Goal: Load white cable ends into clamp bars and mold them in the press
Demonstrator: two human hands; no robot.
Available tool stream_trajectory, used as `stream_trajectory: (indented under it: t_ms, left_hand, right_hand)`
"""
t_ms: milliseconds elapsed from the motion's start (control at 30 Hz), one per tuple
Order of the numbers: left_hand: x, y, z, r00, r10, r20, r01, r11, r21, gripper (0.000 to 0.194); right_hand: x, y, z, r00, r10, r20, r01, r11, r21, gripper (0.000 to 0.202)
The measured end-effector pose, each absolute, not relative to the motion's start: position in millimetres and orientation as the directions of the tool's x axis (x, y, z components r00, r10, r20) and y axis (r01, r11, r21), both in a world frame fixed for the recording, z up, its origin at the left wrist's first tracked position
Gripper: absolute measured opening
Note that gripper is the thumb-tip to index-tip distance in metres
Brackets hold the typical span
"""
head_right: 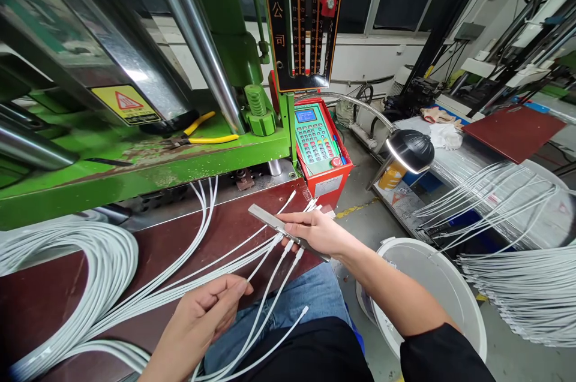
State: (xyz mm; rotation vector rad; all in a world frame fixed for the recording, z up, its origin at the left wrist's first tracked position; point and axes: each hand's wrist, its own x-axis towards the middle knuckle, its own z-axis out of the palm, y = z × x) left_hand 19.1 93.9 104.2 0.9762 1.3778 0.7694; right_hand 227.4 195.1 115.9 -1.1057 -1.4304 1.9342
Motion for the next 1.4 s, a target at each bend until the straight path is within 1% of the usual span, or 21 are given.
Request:
stream_trajectory:
  t_ms: [133,300,400,467,533,633,667,700,733,767,800,833,867,933,1000,1100,1167,1233,1300,1333,1400]
  left_hand:
    - [20,94,103,0.043,0.903,-0.428,0.098,0.422,0.901,0.045]
    - [22,95,104,-0.005,0.903,-0.430,0.119,0.428,0.896,0.046]
    - [22,101,106,-0.020,0.905,-0.426,0.117,0.425,0.898,0.045]
    - [21,103,111,0.019,0.905,-0.424,0.173,0.415,0.893,0.042]
    - [22,99,118,-0.033,0.947,-0.318,0.294,0.313,0.903,0.033]
    - [31,75,126,-0.194,0.977,0.084,0.558,0.039,0.829,0.021]
    - [36,63,125,-0.141,0.971,0.193,0.628,-0.062,0.775,0.018]
    - [44,51,122,-0.001,0.962,0.275,0.658,-0.206,0.724,0.014]
    - [55,39,115,0.228,0.925,0.302,0.638,-0.377,0.671,0.015]
    - [66,30,106,0.504,0.825,0.256,0.551,-0.535,0.640,0.015]
    - [79,25,94,0.637,0.750,0.177,0.530,-0.594,0.606,0.014]
    - [92,23,79,0.652,0.755,0.067,0.616,-0.579,0.534,0.017]
    - [103,25,63,0.633,0.772,-0.055,0.708,-0.549,0.444,0.030]
    - [115,37,30,0.478,0.833,-0.278,0.873,-0.415,0.257,0.040]
    - [115,48,7,0.400,0.845,-0.356,0.914,-0.336,0.228,0.034]
    - [106,47,2,0.497,0.790,-0.358,0.862,-0.402,0.309,0.019]
    - [100,37,22,0.628,0.727,-0.277,0.762,-0.502,0.409,0.014]
    - [90,29,55,0.728,0.673,-0.132,0.606,-0.542,0.582,0.013]
    - [74,27,92,0.731,0.682,0.008,0.367,-0.404,0.838,0.014]
    - [64,30,108,0.639,0.769,0.019,0.294,-0.267,0.918,0.016]
    - [43,42,131,0.353,0.926,-0.133,0.246,0.045,0.968,0.021]
  right_hand:
    - [227,195,116,-0.557,0.775,-0.301,0.080,-0.310,-0.947,0.050]
    - [228,194,113,-0.562,0.789,-0.247,0.122,-0.216,-0.969,0.054]
    - [228,193,113,-0.580,0.772,-0.258,0.129,-0.226,-0.966,0.054]
    - [227,193,113,-0.571,0.775,-0.270,0.118,-0.247,-0.962,0.051]
    - [227,195,112,-0.534,0.800,-0.275,0.096,-0.266,-0.959,0.048]
    - [226,200,110,-0.480,0.837,-0.264,0.075,-0.261,-0.963,0.044]
    - [226,202,109,-0.473,0.843,-0.256,0.081,-0.248,-0.965,0.044]
    - [227,203,109,-0.469,0.847,-0.251,0.091,-0.236,-0.967,0.044]
    - [227,204,109,-0.464,0.851,-0.248,0.108,-0.223,-0.969,0.044]
    - [228,204,110,-0.458,0.855,-0.246,0.135,-0.206,-0.969,0.044]
    - [228,204,111,-0.445,0.864,-0.237,0.168,-0.179,-0.969,0.044]
    - [229,204,112,-0.426,0.877,-0.223,0.202,-0.148,-0.968,0.044]
    - [230,204,113,-0.406,0.890,-0.208,0.235,-0.118,-0.965,0.044]
    - [231,206,113,-0.347,0.917,-0.197,0.272,-0.102,-0.957,0.046]
    - [231,208,111,-0.320,0.923,-0.216,0.284,-0.124,-0.951,0.050]
    - [231,211,110,-0.311,0.934,-0.174,0.322,-0.069,-0.944,0.050]
    - [231,212,111,-0.273,0.955,-0.114,0.382,-0.001,-0.924,0.050]
    - [233,214,113,-0.236,0.971,-0.046,0.459,0.070,-0.886,0.049]
    - [237,215,115,-0.281,0.959,-0.044,0.518,0.112,-0.848,0.049]
    - [239,214,117,-0.343,0.936,-0.081,0.527,0.120,-0.841,0.049]
    - [242,211,120,-0.497,0.849,-0.180,0.506,0.115,-0.855,0.050]
